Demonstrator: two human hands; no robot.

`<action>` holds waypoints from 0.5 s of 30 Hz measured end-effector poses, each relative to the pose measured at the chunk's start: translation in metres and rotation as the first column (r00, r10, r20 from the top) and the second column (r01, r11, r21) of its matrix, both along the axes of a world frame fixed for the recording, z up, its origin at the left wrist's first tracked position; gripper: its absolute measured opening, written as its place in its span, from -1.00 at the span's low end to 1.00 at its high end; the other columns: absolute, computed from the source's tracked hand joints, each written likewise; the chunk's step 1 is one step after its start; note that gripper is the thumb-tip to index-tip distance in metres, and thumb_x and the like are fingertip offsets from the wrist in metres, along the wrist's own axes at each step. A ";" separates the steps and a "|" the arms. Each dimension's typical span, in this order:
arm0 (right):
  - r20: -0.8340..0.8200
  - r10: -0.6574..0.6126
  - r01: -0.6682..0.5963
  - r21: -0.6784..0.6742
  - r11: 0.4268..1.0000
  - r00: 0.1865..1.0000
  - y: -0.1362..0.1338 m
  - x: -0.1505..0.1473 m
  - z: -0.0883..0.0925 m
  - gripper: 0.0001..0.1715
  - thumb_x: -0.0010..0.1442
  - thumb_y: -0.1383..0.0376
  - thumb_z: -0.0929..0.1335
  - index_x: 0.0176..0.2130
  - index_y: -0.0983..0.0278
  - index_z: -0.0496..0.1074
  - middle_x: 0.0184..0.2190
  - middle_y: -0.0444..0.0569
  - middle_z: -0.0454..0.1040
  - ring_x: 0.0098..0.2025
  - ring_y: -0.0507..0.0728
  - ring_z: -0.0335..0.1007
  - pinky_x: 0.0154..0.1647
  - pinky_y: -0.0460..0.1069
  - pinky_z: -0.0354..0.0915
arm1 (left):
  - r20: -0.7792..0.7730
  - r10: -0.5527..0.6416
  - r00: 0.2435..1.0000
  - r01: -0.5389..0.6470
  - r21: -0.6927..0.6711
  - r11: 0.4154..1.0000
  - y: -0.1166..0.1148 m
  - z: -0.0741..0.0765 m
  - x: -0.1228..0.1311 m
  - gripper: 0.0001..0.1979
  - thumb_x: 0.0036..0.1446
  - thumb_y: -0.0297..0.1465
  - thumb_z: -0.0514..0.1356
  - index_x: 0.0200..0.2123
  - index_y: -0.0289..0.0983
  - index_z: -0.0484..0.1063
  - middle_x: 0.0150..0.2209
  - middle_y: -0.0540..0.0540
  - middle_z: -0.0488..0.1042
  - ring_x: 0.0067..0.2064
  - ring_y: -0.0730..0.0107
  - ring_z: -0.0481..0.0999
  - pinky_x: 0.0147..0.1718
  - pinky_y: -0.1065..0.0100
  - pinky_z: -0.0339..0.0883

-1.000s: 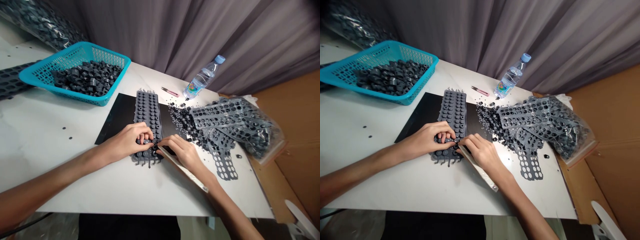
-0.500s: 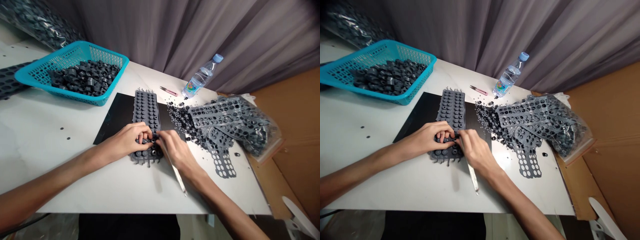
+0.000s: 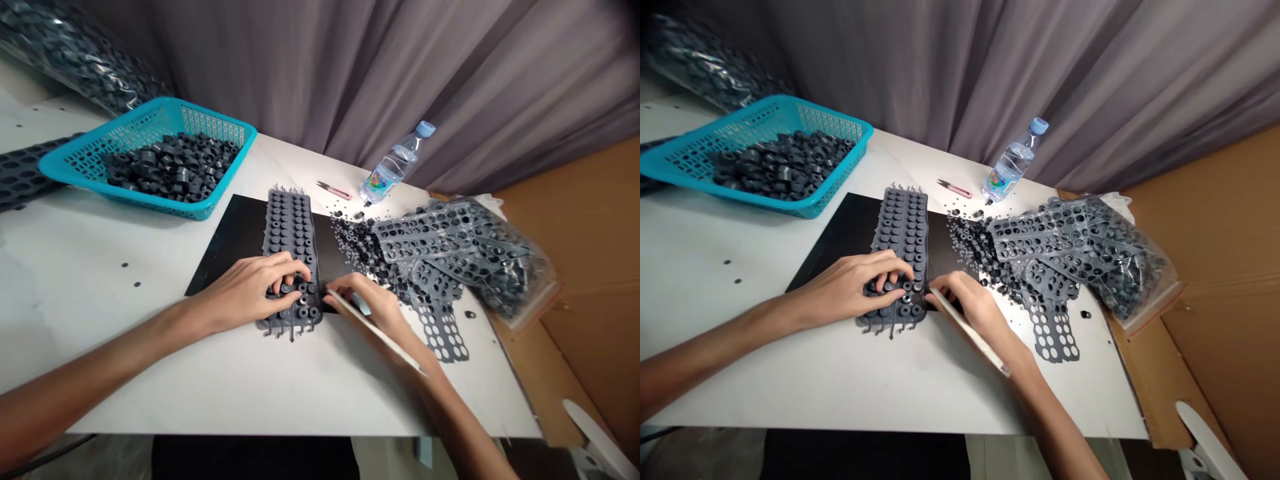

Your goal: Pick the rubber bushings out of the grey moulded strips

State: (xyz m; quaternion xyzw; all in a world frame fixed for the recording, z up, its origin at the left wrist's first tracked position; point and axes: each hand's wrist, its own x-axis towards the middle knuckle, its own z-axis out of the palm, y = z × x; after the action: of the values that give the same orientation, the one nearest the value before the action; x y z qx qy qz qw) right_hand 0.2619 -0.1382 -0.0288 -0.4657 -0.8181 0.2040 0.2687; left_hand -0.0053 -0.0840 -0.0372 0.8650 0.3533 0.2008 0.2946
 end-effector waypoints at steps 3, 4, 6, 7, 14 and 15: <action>0.065 0.145 -0.152 0.106 0.983 0.987 0.002 -0.007 -0.003 -0.85 0.46 0.20 0.37 -0.07 0.24 0.46 -0.19 0.01 0.61 -0.19 0.13 0.51 -0.16 0.00 0.41 | -0.047 -0.014 0.999 0.016 0.032 0.999 0.000 0.000 0.001 -0.81 0.33 -0.32 0.21 -0.01 -0.06 0.50 -0.20 0.07 0.42 -0.33 0.45 0.45 -0.24 0.36 0.26; 0.089 0.158 -0.169 0.129 0.977 0.983 0.003 -0.007 -0.004 -0.85 0.46 0.21 0.36 -0.07 0.24 0.46 -0.19 0.02 0.61 -0.19 0.14 0.51 -0.15 0.01 0.41 | -0.052 -0.014 0.999 0.016 0.027 1.000 0.001 0.000 0.001 -0.80 0.32 -0.31 0.21 -0.01 -0.05 0.50 -0.19 0.07 0.43 -0.32 0.45 0.46 -0.24 0.36 0.26; 0.125 0.159 -0.177 0.150 0.973 0.979 0.004 -0.007 -0.005 -0.85 0.46 0.21 0.36 -0.06 0.25 0.46 -0.19 0.02 0.61 -0.18 0.14 0.51 -0.15 0.01 0.41 | -0.050 -0.014 0.999 0.014 0.003 1.000 0.001 -0.001 0.000 -0.79 0.31 -0.30 0.23 0.00 -0.04 0.52 -0.19 0.08 0.44 -0.31 0.46 0.47 -0.23 0.37 0.26; 0.137 0.156 -0.176 0.155 0.972 0.978 0.005 -0.007 -0.006 -0.85 0.46 0.22 0.36 -0.06 0.25 0.45 -0.18 0.02 0.61 -0.18 0.14 0.51 -0.15 0.01 0.41 | -0.048 -0.015 0.999 0.014 -0.009 1.000 0.002 -0.001 0.000 -0.79 0.31 -0.29 0.23 0.00 -0.03 0.52 -0.20 0.09 0.44 -0.30 0.46 0.48 -0.23 0.38 0.26; 0.221 0.093 -0.146 0.237 0.960 0.971 0.001 -0.011 -0.010 -0.80 0.46 0.23 0.36 0.03 0.27 0.42 -0.16 0.02 0.60 -0.15 0.16 0.50 -0.16 0.02 0.43 | -0.041 -0.003 0.999 0.001 -0.047 0.999 0.004 -0.001 0.000 -0.77 0.28 -0.27 0.27 0.00 0.01 0.53 -0.23 0.12 0.42 -0.30 0.49 0.47 -0.27 0.41 0.25; 0.257 0.086 -0.152 0.252 0.956 0.963 0.000 -0.012 -0.010 -0.76 0.47 0.23 0.35 0.07 0.28 0.40 -0.14 0.04 0.59 -0.14 0.17 0.49 -0.17 0.03 0.43 | -0.038 -0.002 0.999 0.000 -0.051 0.999 0.004 -0.002 0.000 -0.77 0.28 -0.27 0.27 0.00 0.02 0.53 -0.23 0.12 0.41 -0.30 0.49 0.47 -0.27 0.42 0.25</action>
State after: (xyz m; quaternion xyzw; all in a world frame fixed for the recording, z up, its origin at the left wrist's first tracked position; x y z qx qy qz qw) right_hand 0.2504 -0.1378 -0.0389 -0.3958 -0.8917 0.0481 0.2144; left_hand -0.0058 -0.0803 -0.0390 0.8610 0.3635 0.1749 0.3097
